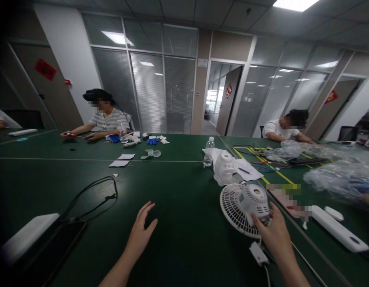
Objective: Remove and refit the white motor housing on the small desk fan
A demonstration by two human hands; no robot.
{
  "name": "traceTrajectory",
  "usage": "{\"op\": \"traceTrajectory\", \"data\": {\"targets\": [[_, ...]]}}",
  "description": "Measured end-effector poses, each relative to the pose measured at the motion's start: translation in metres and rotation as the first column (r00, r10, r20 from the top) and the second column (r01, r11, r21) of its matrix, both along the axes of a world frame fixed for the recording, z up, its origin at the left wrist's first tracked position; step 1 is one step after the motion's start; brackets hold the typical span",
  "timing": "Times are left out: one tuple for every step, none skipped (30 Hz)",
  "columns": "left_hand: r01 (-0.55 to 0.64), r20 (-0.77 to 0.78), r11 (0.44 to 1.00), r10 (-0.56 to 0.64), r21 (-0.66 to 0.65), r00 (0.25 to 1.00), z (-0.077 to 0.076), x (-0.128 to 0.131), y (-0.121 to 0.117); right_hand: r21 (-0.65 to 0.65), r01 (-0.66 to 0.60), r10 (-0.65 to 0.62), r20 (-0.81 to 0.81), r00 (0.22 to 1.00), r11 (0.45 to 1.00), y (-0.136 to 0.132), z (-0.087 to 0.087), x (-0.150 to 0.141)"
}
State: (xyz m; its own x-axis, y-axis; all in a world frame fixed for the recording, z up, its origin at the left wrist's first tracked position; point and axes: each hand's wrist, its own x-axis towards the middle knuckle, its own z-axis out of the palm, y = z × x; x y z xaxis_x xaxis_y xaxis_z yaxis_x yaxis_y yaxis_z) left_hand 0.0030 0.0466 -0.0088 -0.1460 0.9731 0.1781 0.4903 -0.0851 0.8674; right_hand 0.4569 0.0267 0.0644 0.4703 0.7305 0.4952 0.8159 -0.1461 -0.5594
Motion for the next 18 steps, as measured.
{"op": "traceTrajectory", "data": {"targets": [[0.003, -0.002, 1.0, -0.003, -0.007, 1.0, -0.001, 0.0, 0.001, -0.019, 0.009, -0.008, 0.022, 1.0, 1.0, 0.001, 0.004, -0.002], [0.006, -0.004, 1.0, -0.006, -0.009, 1.0, -0.002, 0.0, 0.001, -0.019, 0.016, -0.015, 0.05, 0.999, 1.0, 0.002, 0.01, -0.004], [0.009, -0.005, 1.0, -0.009, -0.008, 1.0, -0.003, -0.001, 0.002, 0.002, 0.023, -0.023, 0.076, 0.997, 1.0, 0.004, 0.016, -0.006], [0.008, -0.005, 1.0, -0.008, -0.002, 1.0, -0.004, -0.001, 0.003, 0.047, 0.032, -0.036, 0.097, 0.995, 0.998, 0.007, 0.024, -0.009], [0.007, -0.004, 1.0, -0.007, 0.006, 1.0, -0.005, -0.001, 0.003, 0.102, 0.035, -0.046, 0.111, 0.993, 0.994, 0.011, 0.033, -0.012], [0.005, -0.004, 1.0, -0.005, 0.015, 1.0, -0.005, -0.001, 0.004, 0.159, 0.031, -0.051, 0.118, 0.992, 0.987, 0.017, 0.043, -0.017], [0.004, -0.005, 1.0, -0.004, 0.022, 1.0, -0.006, -0.001, 0.004, 0.218, 0.026, -0.053, 0.12, 0.991, 0.976, 0.024, 0.053, -0.022], [0.003, -0.006, 1.0, -0.003, 0.025, 1.0, -0.006, -0.002, 0.005, 0.275, 0.017, -0.051, 0.118, 0.992, 0.961, 0.033, 0.063, -0.027], [0.003, -0.007, 1.0, -0.003, 0.025, 1.0, -0.006, -0.002, 0.005, 0.326, 0.003, -0.042, 0.115, 0.993, 0.945, 0.045, 0.073, -0.033], [0.003, -0.006, 1.0, -0.003, 0.026, 1.0, -0.007, -0.002, 0.006, 0.366, -0.018, -0.025, 0.111, 0.994, 0.931, 0.058, 0.082, -0.039], [0.001, -0.005, 1.0, 0.0, 0.029, 1.0, -0.007, -0.002, 0.006, 0.391, -0.042, 0.002, 0.102, 0.995, 0.92, 0.072, 0.09, -0.045], [-0.004, -0.001, 0.999, 0.004, 0.036, 1.0, -0.008, -0.003, 0.007, 0.4, -0.064, 0.03, 0.091, 0.995, 0.914, 0.088, 0.096, -0.051], [-0.008, 0.003, 0.999, 0.008, 0.046, 1.0, -0.009, -0.003, 0.008, 0.398, -0.082, 0.057, 0.076, 0.996, 0.914, 0.105, 0.1, -0.056], [-0.015, 0.008, 0.998, 0.015, 0.058, 1.0, -0.01, -0.003, 0.009, 0.387, -0.091, 0.075, 0.057, 0.996, 0.918, 0.121, 0.101, -0.06], [-0.022, 0.013, 0.997, 0.021, 0.071, 1.0, -0.011, -0.004, 0.01, 0.368, -0.092, 0.085, 0.037, 0.996, 0.925, 0.137, 0.101, -0.064], [-0.027, 0.018, 0.996, 0.026, 0.082, 1.0, -0.012, -0.004, 0.011, 0.343, -0.09, 0.089, 0.017, 0.996, 0.935, 0.152, 0.098, -0.066], [-0.031, 0.02, 0.995, 0.029, 0.09, 0.999, -0.013, -0.004, 0.011, 0.312, -0.086, 0.091, -0.004, 0.996, 0.946, 0.166, 0.092, -0.068], [-0.033, 0.022, 0.995, 0.031, 0.094, 0.999, -0.013, -0.004, 0.012, 0.275, -0.081, 0.092, -0.026, 0.995, 0.958, 0.177, 0.085, -0.07]]}}
